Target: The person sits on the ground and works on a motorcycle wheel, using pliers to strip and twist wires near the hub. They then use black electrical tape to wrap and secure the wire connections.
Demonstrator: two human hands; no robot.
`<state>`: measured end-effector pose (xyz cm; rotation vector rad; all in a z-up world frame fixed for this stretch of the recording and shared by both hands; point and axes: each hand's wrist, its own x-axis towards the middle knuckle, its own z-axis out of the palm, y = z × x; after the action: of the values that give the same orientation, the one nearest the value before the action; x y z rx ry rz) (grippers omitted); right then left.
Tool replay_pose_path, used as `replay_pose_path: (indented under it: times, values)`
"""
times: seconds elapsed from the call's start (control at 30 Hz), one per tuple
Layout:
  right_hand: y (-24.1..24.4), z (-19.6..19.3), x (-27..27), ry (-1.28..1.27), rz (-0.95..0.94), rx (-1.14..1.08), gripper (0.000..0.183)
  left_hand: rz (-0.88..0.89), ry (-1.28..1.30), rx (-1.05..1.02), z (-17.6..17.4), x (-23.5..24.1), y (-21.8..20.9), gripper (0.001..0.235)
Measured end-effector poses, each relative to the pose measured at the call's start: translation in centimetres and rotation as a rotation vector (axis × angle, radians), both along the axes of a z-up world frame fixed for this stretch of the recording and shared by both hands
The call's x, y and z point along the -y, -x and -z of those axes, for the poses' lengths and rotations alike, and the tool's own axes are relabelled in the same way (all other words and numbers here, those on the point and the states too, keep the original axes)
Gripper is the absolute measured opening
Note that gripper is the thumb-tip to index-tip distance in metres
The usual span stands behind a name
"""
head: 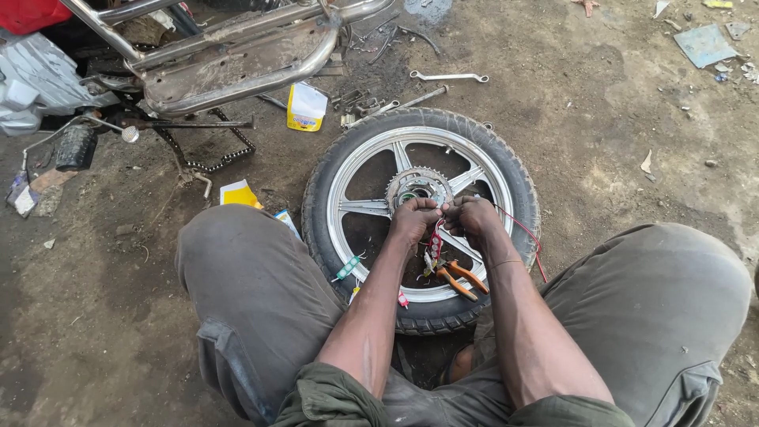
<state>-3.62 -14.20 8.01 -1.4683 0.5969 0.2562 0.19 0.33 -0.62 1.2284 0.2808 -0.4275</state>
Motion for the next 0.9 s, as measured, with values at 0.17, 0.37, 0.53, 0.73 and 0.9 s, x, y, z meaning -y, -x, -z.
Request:
replay_pose_path:
  times: [0.17, 0.37, 0.53, 0.73, 0.9]
  values:
    - [-1.1, 3.3, 0.5, 0.106, 0.023, 0.077, 0.017, 0.072, -0.017, 0.02, -1.7, -0.2, 1.0, 0.04]
    - [2.1, -4.4, -2.0, 0.407, -0.126, 0.06, 0.025, 0.116, -0.036, 0.031, -2.5, 0.1, 1.6, 0.043]
    - [2.4, -5.8, -2.8, 0.596, -0.244, 0.014, 0.035, 0.105, 0.034, -0.054, -3.6, 0.0, 1.6, 0.045]
    - [2.2, -3.6, -2.6, 0.15, 0.077, 0.062, 0.033, 0.03, 0.022, -0.073, -2.6, -0.1, 0.5, 0.042]
    - [2.4, -2.6, -2.5, 0.093, -0.197, -0.003, 0.02, -0.089, 0.061, -0.143, -2.2, -1.0, 0.0, 0.04]
